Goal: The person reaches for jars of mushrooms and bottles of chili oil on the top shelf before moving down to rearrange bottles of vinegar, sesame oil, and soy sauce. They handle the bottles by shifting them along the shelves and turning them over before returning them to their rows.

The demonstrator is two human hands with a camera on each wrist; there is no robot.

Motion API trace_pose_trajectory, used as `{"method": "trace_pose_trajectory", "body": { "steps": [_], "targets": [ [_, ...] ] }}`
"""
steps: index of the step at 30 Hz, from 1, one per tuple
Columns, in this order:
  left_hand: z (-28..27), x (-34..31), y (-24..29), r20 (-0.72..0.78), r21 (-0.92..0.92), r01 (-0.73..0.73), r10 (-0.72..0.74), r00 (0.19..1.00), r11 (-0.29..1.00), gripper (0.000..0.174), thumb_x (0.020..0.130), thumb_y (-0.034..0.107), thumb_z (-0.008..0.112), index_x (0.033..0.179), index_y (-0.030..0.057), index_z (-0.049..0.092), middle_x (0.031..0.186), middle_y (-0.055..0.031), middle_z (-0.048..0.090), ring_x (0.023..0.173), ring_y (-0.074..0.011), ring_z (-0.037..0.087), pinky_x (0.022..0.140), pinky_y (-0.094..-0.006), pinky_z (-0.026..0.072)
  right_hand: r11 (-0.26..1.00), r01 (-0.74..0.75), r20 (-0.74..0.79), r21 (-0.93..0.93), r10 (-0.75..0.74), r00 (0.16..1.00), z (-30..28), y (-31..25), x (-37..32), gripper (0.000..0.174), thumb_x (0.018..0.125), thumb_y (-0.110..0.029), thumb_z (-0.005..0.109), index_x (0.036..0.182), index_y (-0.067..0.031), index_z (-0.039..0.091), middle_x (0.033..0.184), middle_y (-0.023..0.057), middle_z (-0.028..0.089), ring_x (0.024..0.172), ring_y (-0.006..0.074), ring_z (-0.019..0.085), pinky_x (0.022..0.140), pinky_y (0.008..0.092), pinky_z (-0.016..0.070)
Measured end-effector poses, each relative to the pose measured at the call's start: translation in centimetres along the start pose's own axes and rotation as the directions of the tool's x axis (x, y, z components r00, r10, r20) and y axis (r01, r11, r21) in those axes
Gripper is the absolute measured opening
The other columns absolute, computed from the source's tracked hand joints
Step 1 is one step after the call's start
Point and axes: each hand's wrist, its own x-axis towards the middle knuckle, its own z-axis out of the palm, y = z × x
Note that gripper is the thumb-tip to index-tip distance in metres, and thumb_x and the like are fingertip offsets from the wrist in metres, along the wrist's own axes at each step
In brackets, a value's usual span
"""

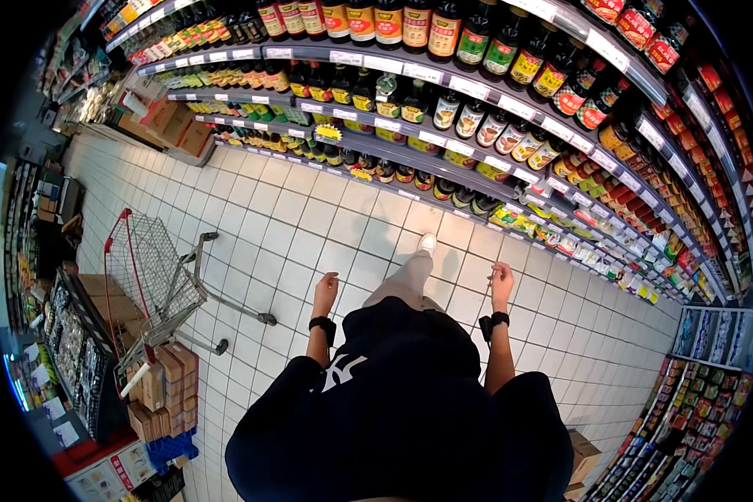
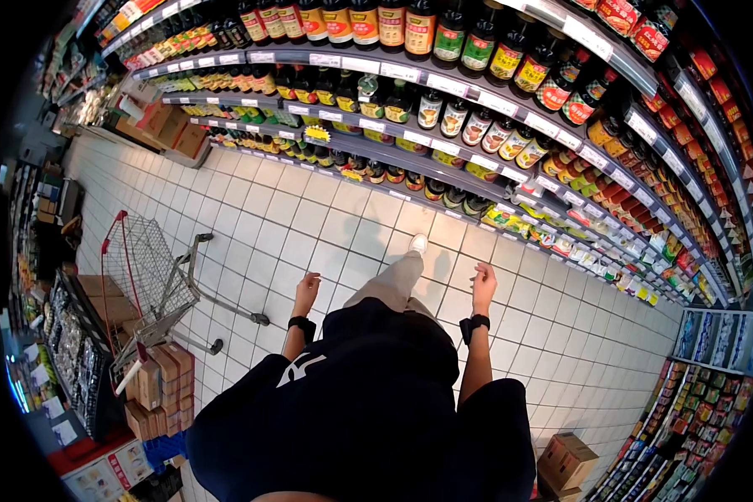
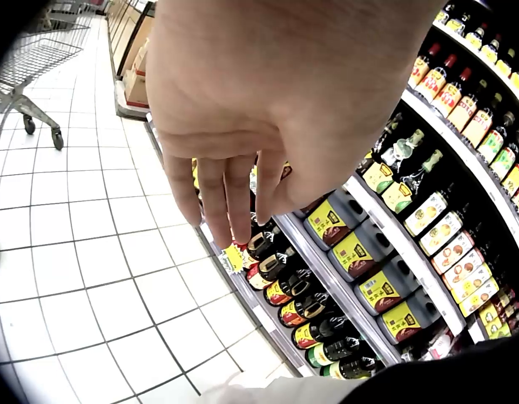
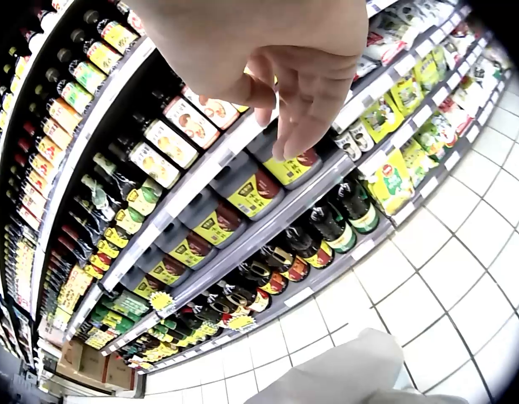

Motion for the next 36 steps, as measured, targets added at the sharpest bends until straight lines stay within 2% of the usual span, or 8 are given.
{"method": "trace_pose_trajectory", "body": {
  "steps": [2,7,13,22,26,32,34,36],
  "targets": [
    [-2.2,-2.5,-0.8,0.004,-0.001,0.066,-0.066,0.998,0.998,0.027,0.097,0.017,0.06,0.118,0.003,0.068,0.095,-0.0213,0.074,0.089,-0.0343,0.071,0.078,-0.041,0.0554,1.0,0.005,-0.032,-0.008,-0.005,0.999,-0.7,3.3,-1.8,0.022,0.099,-0.007,0.048,0.114,-0.0055,0.065,0.095,0.0052,0.069,0.068,0.0143,0.066,0.051,0.0269,0.0505],
    [-7.6,-7.5,-4.7,-0.058,0.019,0.169,-0.168,0.984,0.985,0.028,0.096,0.017,0.059,0.118,0.0028,0.068,0.095,-0.0206,0.074,0.09,-0.0344,0.072,0.079,-0.0414,0.0554,0.994,-0.095,-0.165,0.044,0.101,0.981,-2.0,1.2,-6.3,0.023,0.1,-0.01,0.047,0.113,-0.0062,0.066,0.098,0.008,0.071,0.07,0.0157,0.067,0.055,0.0294,0.0536],
    [-11.1,-7.5,-11.5,-0.045,0.04,0.17,-0.168,0.985,0.985,0.028,0.095,0.019,0.059,0.115,0.003,0.07,0.097,-0.0216,0.074,0.091,-0.0354,0.072,0.08,-0.0407,0.0573,0.999,-0.024,-0.189,0.048,0.032,0.982,0.7,-2.2,-8.4,0.023,0.1,-0.008,0.047,0.114,-0.0062,0.065,0.099,0.0068,0.069,0.071,0.0152,0.066,0.056,0.0288,0.0521],
    [-18.1,1.9,-10.0,0.038,-0.006,-0.019,0.019,0.999,1.0,0.027,0.094,0.016,0.058,0.116,0.0026,0.069,0.089,-0.0217,0.073,0.085,-0.0346,0.072,0.077,-0.0407,0.0557,0.999,-0.046,-0.045,-0.013,0.046,0.998,16.4,-4.9,-15.1,0.023,0.098,-0.01,0.051,0.116,-0.005,0.064,0.099,0.0099,0.071,0.07,0.0174,0.068,0.053,0.0303,0.053],
    [-23.1,2.9,-10.6,-0.023,-0.065,-0.061,0.059,0.998,0.996,0.036,0.086,0.001,0.061,0.122,0.0041,0.066,0.107,-0.0208,0.068,0.084,-0.0332,0.068,0.077,-0.0393,0.0551,0.975,-0.016,0.197,-0.223,0.061,0.978,24.8,-5.3,-17.9,0.026,0.099,-0.012,0.049,0.12,-0.0071,0.064,0.105,0.0144,0.073,0.076,0.0208,0.072,0.056,0.033,0.0594],
    [-30.3,-0.8,-20.7,-0.084,0.063,-0.01,0.015,0.996,0.998,0.054,0.074,-0.011,0.05,0.124,0.0049,0.066,0.111,-0.0217,0.066,0.095,-0.0338,0.066,0.078,-0.0392,0.0542,0.97,0.036,0.353,-0.241,0.053,0.934,35.1,-6.0,-21.5,0.025,0.098,-0.014,0.054,0.119,-0.0067,0.066,0.102,0.0137,0.073,0.077,0.021,0.072,0.059,0.0337,0.0591],
    [-33.1,-2.9,-22.2,0.059,-0.137,0.241,-0.235,0.97,0.961,0.061,0.071,-0.012,0.044,0.124,0.0067,0.066,0.112,-0.0212,0.067,0.1,-0.0337,0.066,0.077,-0.0374,0.0532,0.931,0.225,0.379,-0.287,-0.106,0.92,37.8,-3.3,-21.8,0.025,0.097,-0.014,0.055,0.118,-0.0062,0.067,0.099,0.0129,0.073,0.076,0.0206,0.072,0.06,0.0323,0.0578],
    [-34.8,-4.6,-24.7,0.033,-0.088,0.124,-0.122,0.992,0.988,0.061,0.071,-0.012,0.044,0.125,0.0066,0.066,0.116,-0.0213,0.067,0.103,-0.033,0.067,0.077,-0.0365,0.0536,0.929,0.234,0.387,-0.287,-0.111,0.916,39.4,-3.7,-23.3,0.025,0.097,-0.015,0.055,0.116,-0.0054,0.068,0.098,0.014,0.073,0.075,0.0217,0.072,0.064,0.0332,0.0575]
  ]
}}
